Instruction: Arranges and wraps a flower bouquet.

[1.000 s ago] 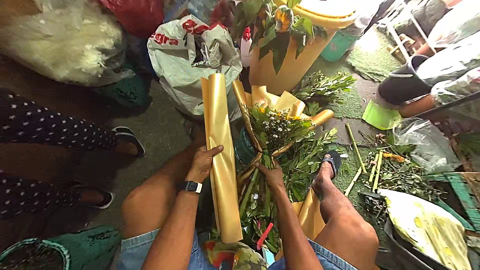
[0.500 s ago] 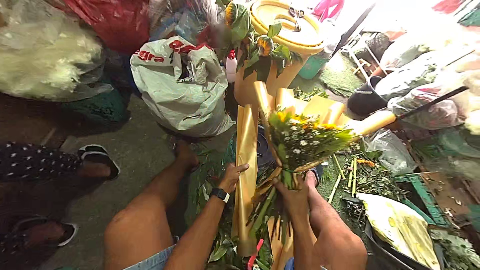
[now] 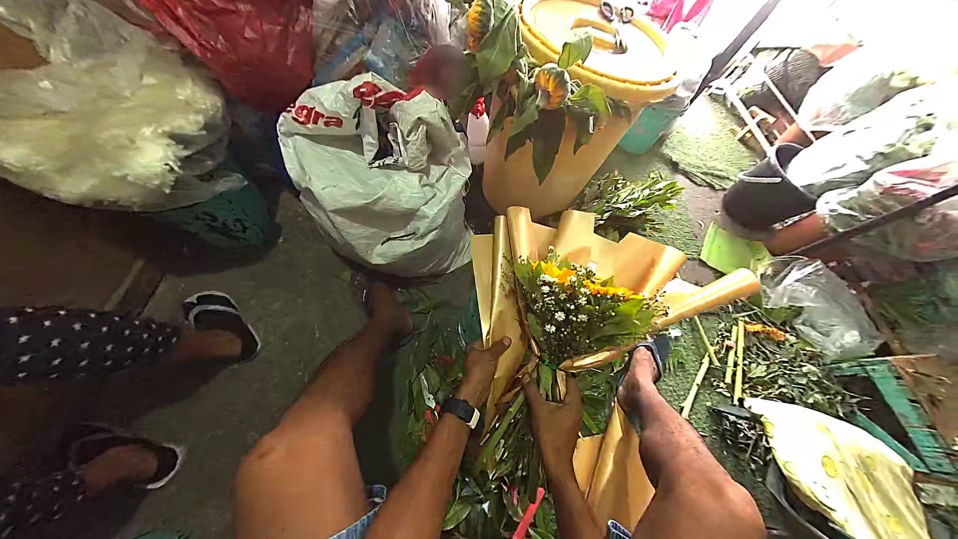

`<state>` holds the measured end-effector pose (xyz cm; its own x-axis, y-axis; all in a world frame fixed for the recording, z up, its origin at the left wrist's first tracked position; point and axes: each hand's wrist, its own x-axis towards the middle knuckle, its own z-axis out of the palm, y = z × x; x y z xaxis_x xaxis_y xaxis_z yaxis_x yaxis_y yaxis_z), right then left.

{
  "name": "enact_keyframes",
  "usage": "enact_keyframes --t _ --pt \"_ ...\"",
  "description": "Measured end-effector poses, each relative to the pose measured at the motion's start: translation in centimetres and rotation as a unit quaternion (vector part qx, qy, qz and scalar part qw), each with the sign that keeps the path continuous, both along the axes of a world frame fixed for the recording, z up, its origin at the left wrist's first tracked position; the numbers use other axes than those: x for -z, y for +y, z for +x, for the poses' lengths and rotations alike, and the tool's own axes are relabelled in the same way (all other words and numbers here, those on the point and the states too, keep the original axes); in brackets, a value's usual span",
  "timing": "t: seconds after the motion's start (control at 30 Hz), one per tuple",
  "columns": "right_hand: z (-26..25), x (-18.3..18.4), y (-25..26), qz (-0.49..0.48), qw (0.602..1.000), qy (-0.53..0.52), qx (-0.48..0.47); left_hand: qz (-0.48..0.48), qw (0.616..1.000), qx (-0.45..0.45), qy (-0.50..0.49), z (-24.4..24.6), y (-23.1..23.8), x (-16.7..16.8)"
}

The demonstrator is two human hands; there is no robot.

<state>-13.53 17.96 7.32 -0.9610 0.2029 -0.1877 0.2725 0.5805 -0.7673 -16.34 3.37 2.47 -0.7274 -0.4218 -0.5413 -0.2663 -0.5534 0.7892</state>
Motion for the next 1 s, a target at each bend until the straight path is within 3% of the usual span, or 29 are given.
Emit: enact_keyframes --t 0.13,0.33,0.57,0.87,1.0 --pt "0.4 1.4 -0.6 0.059 0.998 -0.034 -0.017 -0.015 1.000 -0.005 0.007 0.1 0.6 -0.4" --pt "0.7 1.9 -1.1 0.057 0.998 -0.026 -0.027 -0.010 1.000 -0.016 0.026 1.2 2.1 -1.4" --pt "0.9 1.6 -1.1 0.085 0.995 -0.028 -0.032 0.011 0.997 0.072 -0.011 2.6 1.9 -1.0" --pt "1.5 1.7 -1.0 0.103 0.993 -0.045 -0.023 -0.040 0.994 0.095 -0.025 2.6 2.3 -1.0" --pt "1.5 1.8 -1.0 0.112 0.992 -0.047 -0.025 -0.013 0.994 0.109 -0.025 2.7 2.1 -0.9"
